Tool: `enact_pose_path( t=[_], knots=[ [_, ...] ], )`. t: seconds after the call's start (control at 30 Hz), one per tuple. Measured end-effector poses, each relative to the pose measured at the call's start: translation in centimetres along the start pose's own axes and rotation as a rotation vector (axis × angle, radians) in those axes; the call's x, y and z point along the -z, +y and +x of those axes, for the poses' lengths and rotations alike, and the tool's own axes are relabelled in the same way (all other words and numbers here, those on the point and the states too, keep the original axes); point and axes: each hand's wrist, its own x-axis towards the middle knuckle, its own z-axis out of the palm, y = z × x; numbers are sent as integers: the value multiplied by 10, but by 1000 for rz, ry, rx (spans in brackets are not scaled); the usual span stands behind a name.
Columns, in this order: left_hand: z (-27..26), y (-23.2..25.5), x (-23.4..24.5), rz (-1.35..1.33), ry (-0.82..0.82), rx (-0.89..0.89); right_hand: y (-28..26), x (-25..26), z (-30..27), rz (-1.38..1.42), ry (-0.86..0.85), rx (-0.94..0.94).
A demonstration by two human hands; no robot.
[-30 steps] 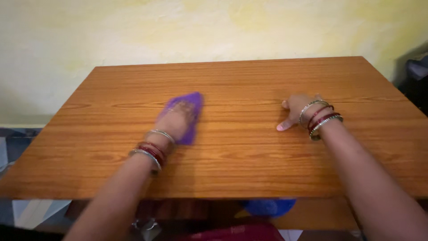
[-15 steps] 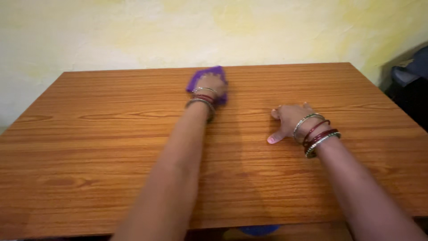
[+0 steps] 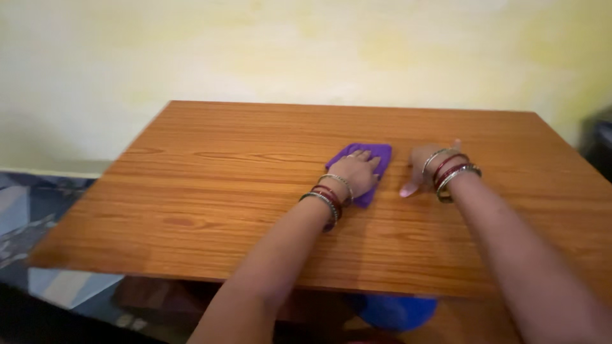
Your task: The person wipes a wooden table surface with a purple cloth. They spray a cleaning solution onto the table and continue wiping the surface in broad strokes.
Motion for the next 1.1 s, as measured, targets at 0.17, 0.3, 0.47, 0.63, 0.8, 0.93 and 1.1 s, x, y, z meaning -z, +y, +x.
enact_pose_path(
  t=[0.17,0.3,0.47,0.63,0.8,0.93,1.1],
  knots=[
    [-55,-100,31,14,0,197,-92,13,19,138,75,178],
    [-106,-209,43,11,16,451,-119,38,34,136,72,172],
    [-163,-367,45,350,-52,513,-127,39,58,143,47,245],
    [-178,-445,63,344,-8,770,-121,34,57,68,108,244],
    [-147,-456,73,59,221,927,-123,39,60,50,103,228],
    [-82,-434,69,31,168,831,-122,37,65,81,99,240],
    [23,-313,48,-48,195,656,-123,37,66,116,112,252]
  ],
)
